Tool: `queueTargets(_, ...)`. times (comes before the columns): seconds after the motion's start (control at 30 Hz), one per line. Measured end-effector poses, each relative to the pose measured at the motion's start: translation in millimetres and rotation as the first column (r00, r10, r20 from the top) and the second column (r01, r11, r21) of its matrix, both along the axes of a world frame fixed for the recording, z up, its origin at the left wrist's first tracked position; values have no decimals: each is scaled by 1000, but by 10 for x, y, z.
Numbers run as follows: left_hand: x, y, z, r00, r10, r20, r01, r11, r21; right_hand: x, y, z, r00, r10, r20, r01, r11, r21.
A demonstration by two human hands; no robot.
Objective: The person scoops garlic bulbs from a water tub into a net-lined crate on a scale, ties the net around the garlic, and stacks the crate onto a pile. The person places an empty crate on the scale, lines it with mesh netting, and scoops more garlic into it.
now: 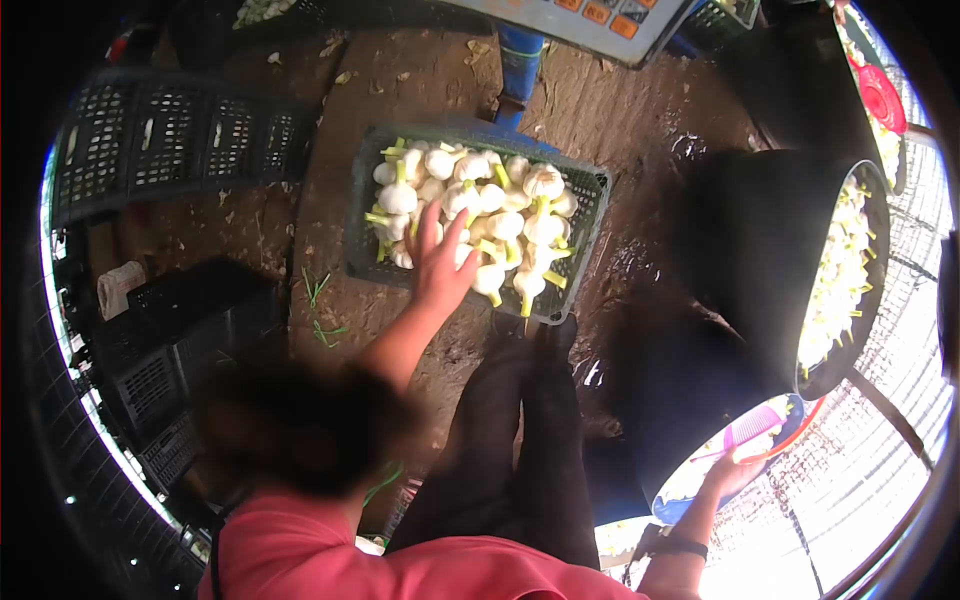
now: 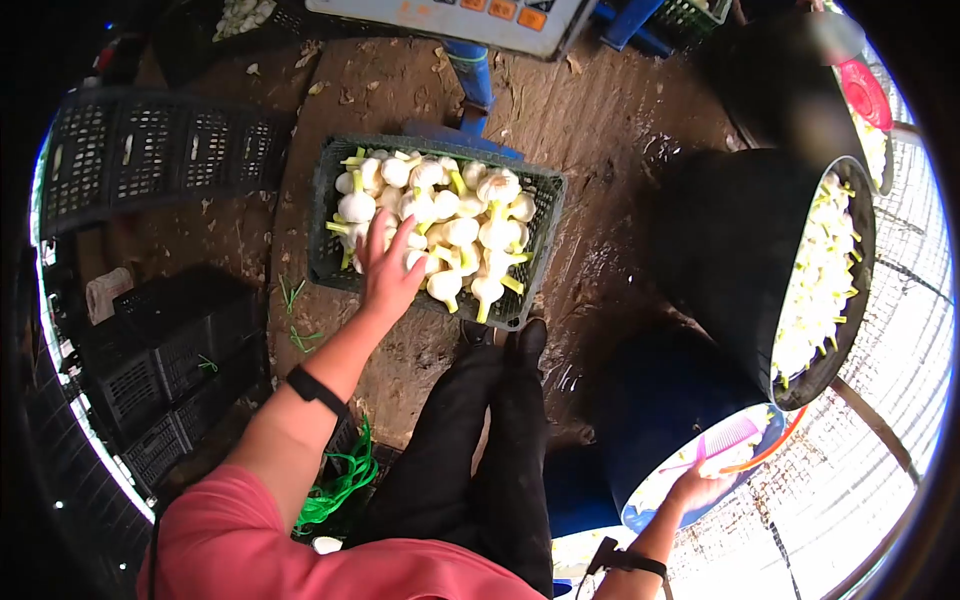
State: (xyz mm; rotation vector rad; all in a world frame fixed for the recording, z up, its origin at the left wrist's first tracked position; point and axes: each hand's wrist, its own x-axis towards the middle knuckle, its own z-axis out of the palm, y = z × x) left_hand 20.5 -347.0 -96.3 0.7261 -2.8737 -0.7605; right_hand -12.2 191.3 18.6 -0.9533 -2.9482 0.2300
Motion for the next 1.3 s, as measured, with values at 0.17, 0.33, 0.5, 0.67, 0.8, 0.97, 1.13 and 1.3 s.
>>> queueTargets(0.17,-567,-167,-419,942,-69,329,150,962,-228,-458,-2496,-734,610,776,-163,-748,495,-441)
queueTargets(0.33,-418,-968,-735,840,116,530,-47,989,-141,-805,-3872,-1568,150,969,-198,-893,47,-447)
queueTargets(0.5,-358,-968,-804,883,90,460,-13,986,-168,-1285,-4072,-2219,-3,981,193,-907,78,-414)
queueTargets(0.67,-216,-305,-645,919,320,229,-294,945,-143,-1399,-3950,-1909,-30,956,292,-892,106,-439)
queueTargets(0.8,239,370,-465,871,-19,492,-21,997,76,-980,-3607,-1547,49,981,187,-889,128,-439)
queueTargets(0.97,99,446,-908,961,141,237,-155,987,39,-457,-3695,-1981,-24,964,266,-867,112,-485)
queueTargets(1.13,238,46,-693,989,-95,115,32,889,457,-668,-3516,-1874,-112,983,148,-845,-16,-534)
queueTargets(1.3,360,-938,-277,852,523,-20,-357,608,710,-1098,-2695,-2088,792,555,-255,-501,351,-791)
